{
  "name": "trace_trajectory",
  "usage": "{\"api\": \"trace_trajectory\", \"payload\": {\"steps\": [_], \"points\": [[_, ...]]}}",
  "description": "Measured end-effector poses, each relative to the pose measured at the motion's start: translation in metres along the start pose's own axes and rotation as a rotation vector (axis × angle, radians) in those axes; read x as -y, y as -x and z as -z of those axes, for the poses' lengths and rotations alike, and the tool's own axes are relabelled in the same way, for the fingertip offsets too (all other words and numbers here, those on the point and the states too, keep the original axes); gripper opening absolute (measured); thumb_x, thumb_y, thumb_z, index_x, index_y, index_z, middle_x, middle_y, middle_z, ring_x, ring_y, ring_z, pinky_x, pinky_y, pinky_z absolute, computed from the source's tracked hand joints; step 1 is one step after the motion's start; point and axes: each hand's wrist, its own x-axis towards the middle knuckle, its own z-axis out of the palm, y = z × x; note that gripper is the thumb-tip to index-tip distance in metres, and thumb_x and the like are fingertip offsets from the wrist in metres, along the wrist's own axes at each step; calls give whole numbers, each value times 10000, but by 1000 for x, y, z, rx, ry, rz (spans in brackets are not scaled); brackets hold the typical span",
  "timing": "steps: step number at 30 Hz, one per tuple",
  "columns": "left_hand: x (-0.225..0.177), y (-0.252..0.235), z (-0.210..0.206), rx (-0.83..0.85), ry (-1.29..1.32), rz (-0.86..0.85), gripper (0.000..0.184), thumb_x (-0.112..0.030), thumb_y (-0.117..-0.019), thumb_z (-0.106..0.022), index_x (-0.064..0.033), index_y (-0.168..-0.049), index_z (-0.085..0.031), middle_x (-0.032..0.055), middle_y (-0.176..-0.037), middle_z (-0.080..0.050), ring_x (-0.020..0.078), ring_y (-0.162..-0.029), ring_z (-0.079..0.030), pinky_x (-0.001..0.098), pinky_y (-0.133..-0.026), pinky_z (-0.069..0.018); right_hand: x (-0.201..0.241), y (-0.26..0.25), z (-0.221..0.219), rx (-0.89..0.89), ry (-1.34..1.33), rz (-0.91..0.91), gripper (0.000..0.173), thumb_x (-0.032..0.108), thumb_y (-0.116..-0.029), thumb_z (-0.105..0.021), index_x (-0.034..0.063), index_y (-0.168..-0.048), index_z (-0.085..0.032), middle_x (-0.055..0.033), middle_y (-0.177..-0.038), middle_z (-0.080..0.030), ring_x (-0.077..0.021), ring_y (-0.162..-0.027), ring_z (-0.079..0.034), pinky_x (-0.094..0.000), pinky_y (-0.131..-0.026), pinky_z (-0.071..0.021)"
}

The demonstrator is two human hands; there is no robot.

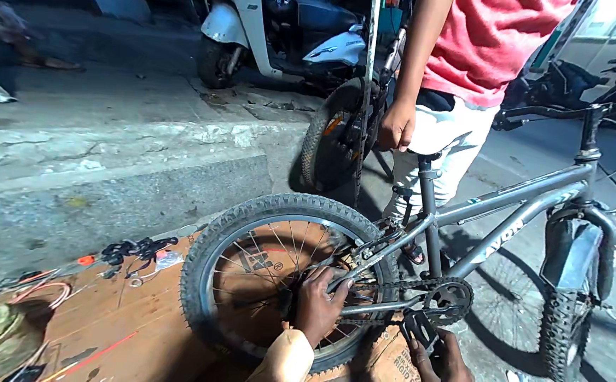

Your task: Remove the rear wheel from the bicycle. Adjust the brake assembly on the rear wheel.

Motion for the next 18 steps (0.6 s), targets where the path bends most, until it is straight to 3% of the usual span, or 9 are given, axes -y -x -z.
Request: {"api": "trace_trajectory", "payload": {"steps": [5, 7, 9, 11, 12, 14, 16, 18], "points": [[-7, -2, 6, -35, -67, -40, 259, -399, -900, -715, -173, -1002, -788, -45, -974, -744, 89, -938, -698, 322, -875, -583, 6, 0, 1, -17, -26, 6, 475, 295, -943, -708, 8, -1290, -557, -66, -816, -714, -188, -665, -699, -449, -655, -607], [-11, -3, 5, -88, -133, -57, 295, -430, -884, -729, -170, -1013, -782, -14, -1014, -741, 144, -976, -698, 366, -891, -581, 8, 0, 1, -25, -33, 24, 475, 300, -940, -709, -2, -1275, -560, -72, -811, -711, -192, -666, -698, -453, -654, -606], [-18, -5, 5, -154, -239, -34, 499, -493, -843, -766, -126, -1180, -731, 104, -1263, -664, 312, -1174, -618, 501, -1015, -506, 10, 0, 1, -36, -27, 47, 491, 312, -934, -718, -10, -1273, -568, -84, -821, -715, -197, -677, -702, -465, -662, -606], [-28, -12, 6, -172, -328, 79, 905, -589, -760, -814, -72, -1450, -538, 229, -1618, -331, 477, -1442, -360, 644, -1147, -302, 12, -1, 0, -38, -22, 53, 493, 319, -926, -724, -2, -1271, -578, -86, -825, -715, -200, -678, -699, -467, -664, -606], [-30, -16, 6, -167, -370, 133, 1108, -651, -710, -819, -56, -1548, -405, 243, -1684, -156, 488, -1517, -215, 664, -1182, -212, 13, -2, -1, -40, -18, 54, 488, 318, -923, -726, 1, -1268, -585, -83, -825, -716, -198, -679, -699, -463, -664, -604], [-30, -25, 5, -139, -443, 188, 1330, -720, -647, -816, -5, -1610, -240, 248, -1701, -51, 452, -1562, -93, 636, -1228, -109, 14, -4, -3, -39, -13, 66, 488, 324, -925, -725, 8, -1272, -590, -75, -829, -719, -189, -683, -700, -455, -664, -605], [-29, -30, 5, -74, -486, 200, 1370, -745, -657, -794, 14, -1620, -183, 221, -1704, -104, 390, -1575, -113, 598, -1250, -83, 14, -6, -3, -37, -13, 70, 483, 318, -928, -722, 5, -1270, -589, -74, -831, -721, -188, -689, -701, -454, -672, -605], [-29, -33, 4, -16, -509, 197, 1318, -734, -694, -782, 14, -1614, -208, 192, -1687, -215, 340, -1570, -183, 582, -1258, -63, 14, -8, -3, -42, -10, 72, 474, 317, -925, -719, 8, -1262, -590, -70, -826, -722, -181, -684, -703, -450, -672, -606]]}}
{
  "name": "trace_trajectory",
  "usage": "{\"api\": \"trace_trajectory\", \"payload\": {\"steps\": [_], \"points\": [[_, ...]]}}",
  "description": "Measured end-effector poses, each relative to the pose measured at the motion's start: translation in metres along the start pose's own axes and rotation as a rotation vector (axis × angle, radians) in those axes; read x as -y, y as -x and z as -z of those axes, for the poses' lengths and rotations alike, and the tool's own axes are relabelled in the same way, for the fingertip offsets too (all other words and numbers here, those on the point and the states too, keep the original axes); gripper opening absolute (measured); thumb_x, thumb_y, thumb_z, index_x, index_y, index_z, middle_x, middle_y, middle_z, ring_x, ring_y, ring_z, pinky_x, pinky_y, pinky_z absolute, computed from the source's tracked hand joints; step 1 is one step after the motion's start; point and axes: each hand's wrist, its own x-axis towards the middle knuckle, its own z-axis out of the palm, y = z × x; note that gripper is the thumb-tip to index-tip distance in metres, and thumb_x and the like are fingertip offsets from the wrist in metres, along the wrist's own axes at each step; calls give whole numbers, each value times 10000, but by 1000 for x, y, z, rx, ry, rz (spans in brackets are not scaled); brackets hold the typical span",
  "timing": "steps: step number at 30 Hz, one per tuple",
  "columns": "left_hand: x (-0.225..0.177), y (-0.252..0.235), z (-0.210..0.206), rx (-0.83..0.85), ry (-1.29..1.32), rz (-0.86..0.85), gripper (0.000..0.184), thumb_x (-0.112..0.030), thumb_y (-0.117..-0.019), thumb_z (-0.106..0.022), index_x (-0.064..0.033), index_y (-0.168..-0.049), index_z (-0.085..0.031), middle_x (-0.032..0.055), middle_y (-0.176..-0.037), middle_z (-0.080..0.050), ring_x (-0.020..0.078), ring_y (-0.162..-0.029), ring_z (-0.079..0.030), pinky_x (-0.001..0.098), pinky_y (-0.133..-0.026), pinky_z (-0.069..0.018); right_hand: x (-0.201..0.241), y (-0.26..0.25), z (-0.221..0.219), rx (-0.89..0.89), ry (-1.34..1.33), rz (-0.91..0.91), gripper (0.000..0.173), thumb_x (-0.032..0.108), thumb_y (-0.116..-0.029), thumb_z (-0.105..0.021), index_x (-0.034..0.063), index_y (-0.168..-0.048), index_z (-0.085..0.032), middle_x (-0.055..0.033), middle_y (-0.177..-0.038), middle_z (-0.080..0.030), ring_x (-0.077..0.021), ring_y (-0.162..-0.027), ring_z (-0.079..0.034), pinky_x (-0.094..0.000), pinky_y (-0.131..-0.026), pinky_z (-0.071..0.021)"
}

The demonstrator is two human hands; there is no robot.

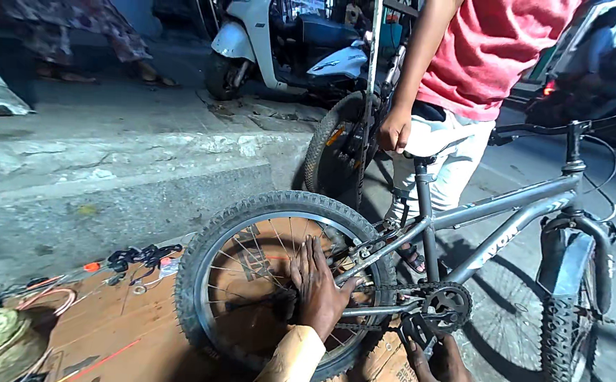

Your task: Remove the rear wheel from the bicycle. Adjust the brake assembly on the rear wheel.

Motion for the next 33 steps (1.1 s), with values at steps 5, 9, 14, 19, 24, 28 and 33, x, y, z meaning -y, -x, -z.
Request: {"api": "trace_trajectory", "payload": {"steps": [5, 9, 14, 19, 24, 28, 33], "points": [[6, 0, -5, -30, 22, -53, 1159, -638, -739, -807, 10, -1575, -335, 184, -1642, -335, 349, -1533, -289, 609, -1248, -100, 3, -1, -3, 10, 9, -18, 474, 316, -929, -717, 16, -1274, -593, -69, -825, -726, -196, -688, -709, -464, -668, -608], [5, 2, -11, -57, 90, -84, 1106, -584, -738, -833, 7, -1554, -375, 204, -1651, -298, 402, -1529, -266, 595, -1247, -162, 1, 1, 1, -16, 16, -19, 461, 314, -913, -728, 44, -1265, -605, -40, -807, -725, -171, -663, -701, -446, -642, -608], [8, 2, -8, -28, 104, -90, 978, -567, -772, -826, -64, -1525, -458, 171, -1631, -350, 393, -1456, -395, 523, -1181, -354, 1, 1, -1, -14, 8, -12, 470, 309, -918, -722, 27, -1273, -601, -51, -829, -730, -171, -681, -707, -441, -656, -610], [12, 5, -11, -43, 116, -104, 903, -558, -774, -825, -78, -1478, -526, 169, -1629, -353, 388, -1458, -394, 513, -1179, -362, 1, 2, -2, 1, 20, -24, 460, 313, -919, -717, 28, -1260, -598, -52, -809, -722, -179, -670, -701, -453, -653, -605], [20, 13, -20, -12, 147, -90, 903, -543, -772, -829, -83, -1485, -522, 204, -1623, -349, 434, -1434, -409, 537, -1164, -370, -4, 3, -5, 38, 29, -50, 468, 312, -922, -712, 16, -1265, -596, -67, -800, -724, -198, -668, -705, -465, -662, -605], [29, 20, -33, -56, 152, -113, 900, -577, -792, -786, -64, -1483, -525, 217, -1606, -376, 449, -1419, -427, 550, -1163, -369, -11, 6, -12, 31, 37, -53, 465, 298, -917, -702, 7, -1262, -587, -71, -788, -714, -201, -650, -694, -468, -642, -597], [32, 20, -37, -72, 166, -116, 874, -576, -790, -788, -79, -1465, -544, 204, -1609, -373, 437, -1437, -410, 540, -1170, -367, -7, 8, -12, 46, 93, -61, 465, 314, -917, -694, 26, -1265, -582, -57, -801, -719, -203, -677, -705, -479, -654, -597]]}}
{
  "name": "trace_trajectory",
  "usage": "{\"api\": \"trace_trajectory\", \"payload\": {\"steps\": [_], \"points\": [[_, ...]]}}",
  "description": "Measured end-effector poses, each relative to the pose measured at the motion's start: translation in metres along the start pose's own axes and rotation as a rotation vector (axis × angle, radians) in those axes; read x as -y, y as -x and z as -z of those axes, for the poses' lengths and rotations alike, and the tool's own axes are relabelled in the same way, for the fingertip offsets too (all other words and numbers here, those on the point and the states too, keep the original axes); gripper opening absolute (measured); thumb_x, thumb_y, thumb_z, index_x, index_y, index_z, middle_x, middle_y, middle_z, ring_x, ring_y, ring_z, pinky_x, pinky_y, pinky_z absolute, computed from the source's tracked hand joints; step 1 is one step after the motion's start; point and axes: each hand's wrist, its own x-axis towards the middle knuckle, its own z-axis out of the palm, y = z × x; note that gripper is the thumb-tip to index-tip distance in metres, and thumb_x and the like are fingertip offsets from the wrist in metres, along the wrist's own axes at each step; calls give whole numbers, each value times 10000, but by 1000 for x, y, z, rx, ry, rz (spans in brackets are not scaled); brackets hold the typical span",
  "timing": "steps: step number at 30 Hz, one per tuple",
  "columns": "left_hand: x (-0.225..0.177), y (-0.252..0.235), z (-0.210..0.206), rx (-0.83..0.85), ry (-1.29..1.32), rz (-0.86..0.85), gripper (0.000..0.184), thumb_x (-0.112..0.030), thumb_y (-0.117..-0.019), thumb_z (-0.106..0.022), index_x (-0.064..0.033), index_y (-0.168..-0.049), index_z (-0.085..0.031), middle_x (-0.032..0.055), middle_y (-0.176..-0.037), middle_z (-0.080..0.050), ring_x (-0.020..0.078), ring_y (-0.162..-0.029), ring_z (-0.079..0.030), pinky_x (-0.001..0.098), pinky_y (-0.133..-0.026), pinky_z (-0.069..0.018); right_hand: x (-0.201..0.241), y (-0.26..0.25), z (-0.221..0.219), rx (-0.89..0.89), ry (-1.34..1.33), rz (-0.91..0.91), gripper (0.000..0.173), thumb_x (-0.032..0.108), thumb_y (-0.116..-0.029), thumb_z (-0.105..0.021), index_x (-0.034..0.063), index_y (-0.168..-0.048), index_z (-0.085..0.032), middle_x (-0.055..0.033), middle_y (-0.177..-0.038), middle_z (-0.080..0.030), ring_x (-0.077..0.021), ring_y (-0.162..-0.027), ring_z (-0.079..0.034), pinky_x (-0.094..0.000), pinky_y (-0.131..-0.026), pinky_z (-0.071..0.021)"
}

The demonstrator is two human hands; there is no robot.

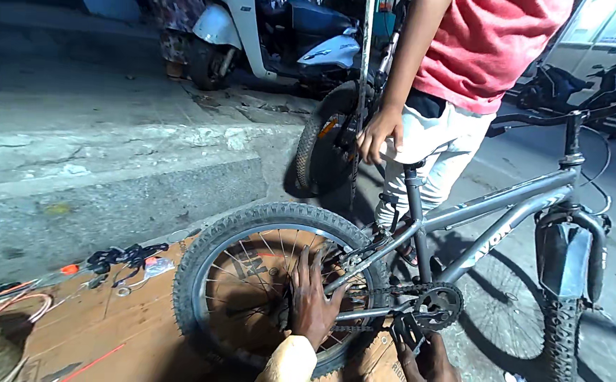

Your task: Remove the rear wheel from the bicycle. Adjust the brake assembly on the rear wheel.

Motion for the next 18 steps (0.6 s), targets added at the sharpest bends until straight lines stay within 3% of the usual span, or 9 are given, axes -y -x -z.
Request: {"api": "trace_trajectory", "payload": {"steps": [4, 6, 8, 10, 13, 16, 18], "points": [[7, 2, 2, -59, 104, -16, 900, -598, -825, -722, -21, -1480, -501, 199, -1582, -417, 398, -1448, -411, 521, -1187, -357, 4, 1, 2, 35, 78, -5, 489, 337, -922, -684, 37, -1293, -573, -71, -816, -726, -241, -713, -718, -517, -675, -592], [7, 2, 5, -122, 167, -95, 798, -555, -884, -658, -3, -1447, -532, 191, -1541, -473, 378, -1427, -444, 512, -1180, -372, 6, 1, 5, 71, 124, -3, 502, 348, -927, -674, 38, -1308, -575, -95, -839, -730, -275, -734, -722, -552, -686, -585], [-3, -6, 10, -153, 209, -241, 593, -451, -940, -627, -29, -1356, -633, 156, -1453, -575, 343, -1365, -523, 503, -1138, -429, 13, -4, 14, 86, 182, 10, 480, 363, -933, -670, 48, -1292, -621, -129, -968, -742, -312, -847, -738, -570, -749, -593], [-20, -24, 16, -80, 232, -363, 445, -363, -972, -610, -78, -1303, -691, 89, -1372, -650, 268, -1302, -590, 465, -1099, -481, 30, -17, 21, 15, 206, 98, 447, 384, -949, -637, 52, -1244, -684, -194, -1159, -681, -368, -1027, -691, -582, -841, -572], [-48, -48, 13, 186, 275, -375, 379, -292, -1015, -600, -145, -1358, -666, 22, -1368, -645, 197, -1295, -579, 449, -1110, -462, 67, -55, 19, -127, 88, 241, 306, 337, -978, -583, 143, -1135, -759, -77, -1085, -707, -229, -967, -704, -462, -817, -606], [-61, -52, 0, 212, 318, -305, 320, -220, -1019, -582, -163, -1314, -692, 7, -1259, -695, 183, -1224, -616, 444, -1091, -475, 98, -95, 5, 47, -192, 55, 185, 268, -1003, -633, 200, -1099, -776, 24, -1065, -741, -121, -963, -704, -421, -884, -588], [-60, -50, -2, 182, 359, -291, 316, -168, -1017, -556, -163, -1295, -707, 1, -1231, -707, 168, -1191, -628, 426, -1070, -484, 102, -116, -11, 93, -298, -62, 146, 260, -994, -662, 216, -1056, -787, 36, -1003, -750, -117, -928, -702, -432, -864, -575]]}}
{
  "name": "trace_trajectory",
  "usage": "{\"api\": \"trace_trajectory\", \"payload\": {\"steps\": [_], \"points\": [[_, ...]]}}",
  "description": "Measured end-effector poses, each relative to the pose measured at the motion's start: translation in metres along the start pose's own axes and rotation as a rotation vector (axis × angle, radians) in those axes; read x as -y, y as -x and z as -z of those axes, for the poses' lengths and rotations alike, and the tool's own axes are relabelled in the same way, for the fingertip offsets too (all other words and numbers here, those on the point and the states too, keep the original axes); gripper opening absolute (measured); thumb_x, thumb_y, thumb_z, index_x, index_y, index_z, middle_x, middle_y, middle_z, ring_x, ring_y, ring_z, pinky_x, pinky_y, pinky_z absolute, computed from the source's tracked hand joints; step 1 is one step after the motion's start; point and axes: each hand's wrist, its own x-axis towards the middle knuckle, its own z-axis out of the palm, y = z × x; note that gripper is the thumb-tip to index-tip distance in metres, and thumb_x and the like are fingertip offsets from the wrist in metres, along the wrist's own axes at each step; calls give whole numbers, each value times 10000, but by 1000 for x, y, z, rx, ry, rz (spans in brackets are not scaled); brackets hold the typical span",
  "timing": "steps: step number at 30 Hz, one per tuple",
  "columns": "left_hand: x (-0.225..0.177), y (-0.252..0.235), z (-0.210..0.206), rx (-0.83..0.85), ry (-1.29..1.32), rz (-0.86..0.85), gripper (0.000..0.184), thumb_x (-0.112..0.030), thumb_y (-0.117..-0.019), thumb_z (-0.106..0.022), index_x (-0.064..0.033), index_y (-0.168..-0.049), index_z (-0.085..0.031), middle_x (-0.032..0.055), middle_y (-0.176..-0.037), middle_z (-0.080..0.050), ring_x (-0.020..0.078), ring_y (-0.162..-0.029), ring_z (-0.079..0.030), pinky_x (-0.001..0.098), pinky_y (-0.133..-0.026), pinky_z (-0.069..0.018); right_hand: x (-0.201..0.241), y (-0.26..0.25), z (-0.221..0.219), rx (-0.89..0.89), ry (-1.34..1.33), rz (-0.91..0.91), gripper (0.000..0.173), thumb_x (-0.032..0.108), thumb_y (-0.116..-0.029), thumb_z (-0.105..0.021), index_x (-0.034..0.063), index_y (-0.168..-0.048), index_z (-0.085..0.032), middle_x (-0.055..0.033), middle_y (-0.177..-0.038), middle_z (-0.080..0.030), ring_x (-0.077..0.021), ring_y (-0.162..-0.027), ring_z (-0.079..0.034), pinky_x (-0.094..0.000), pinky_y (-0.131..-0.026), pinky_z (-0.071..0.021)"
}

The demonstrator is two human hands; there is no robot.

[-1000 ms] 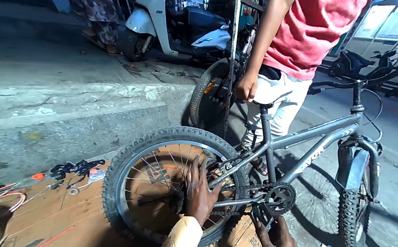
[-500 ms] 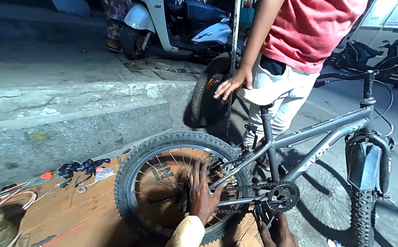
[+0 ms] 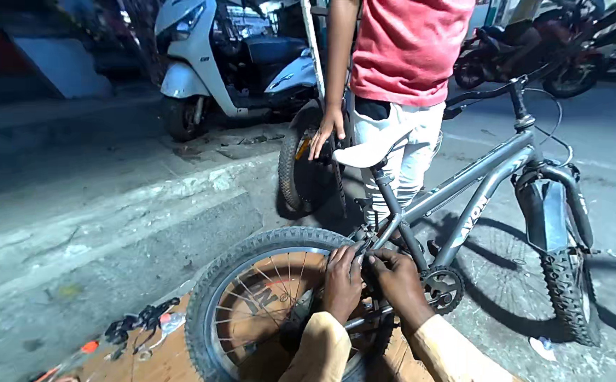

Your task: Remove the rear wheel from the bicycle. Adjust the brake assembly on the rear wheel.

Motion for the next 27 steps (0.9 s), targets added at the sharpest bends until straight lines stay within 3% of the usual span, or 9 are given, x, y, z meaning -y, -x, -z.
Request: {"api": "trace_trajectory", "payload": {"steps": [5, 15, 21, 27], "points": [[6, 2, 7, 25, 36, 17, 342, -120, -1012, -551, -200, -1305, -708, -32, -1263, -698, 129, -1213, -623, 408, -1077, -489, -4, -16, -9, 4, -38, -3, 128, 280, -991, -688, 201, -993, -788, 20, -901, -740, -129, -797, -692, -426, -754, -578], [10, 2, -2, -120, 50, 13, 267, -82, -959, -641, -157, -1188, -757, -23, -1197, -718, 129, -1156, -643, 369, -1020, -522, -6, -44, -2, 118, 50, 57, 113, 282, -933, -732, 234, -849, -790, 39, -797, -724, -137, -771, -674, -481, -737, -536], [12, 2, 5, -114, 79, 27, 261, -76, -948, -672, -163, -1176, -765, -35, -1188, -723, 103, -1150, -648, 347, -1028, -525, 8, -44, -1, 218, 53, -29, 178, 256, -919, -692, 188, -760, -731, -15, -717, -679, -184, -684, -648, -494, -632, -504], [9, -4, 13, -56, 114, 109, 245, -85, -929, -722, -174, -1152, -770, -42, -1150, -731, 104, -1124, -652, 357, -1006, -533, 17, -45, 2, 268, 118, -63, 211, 288, -958, -658, 145, -815, -718, -59, -760, -679, -222, -717, -653, -509, -661, -513]]}}
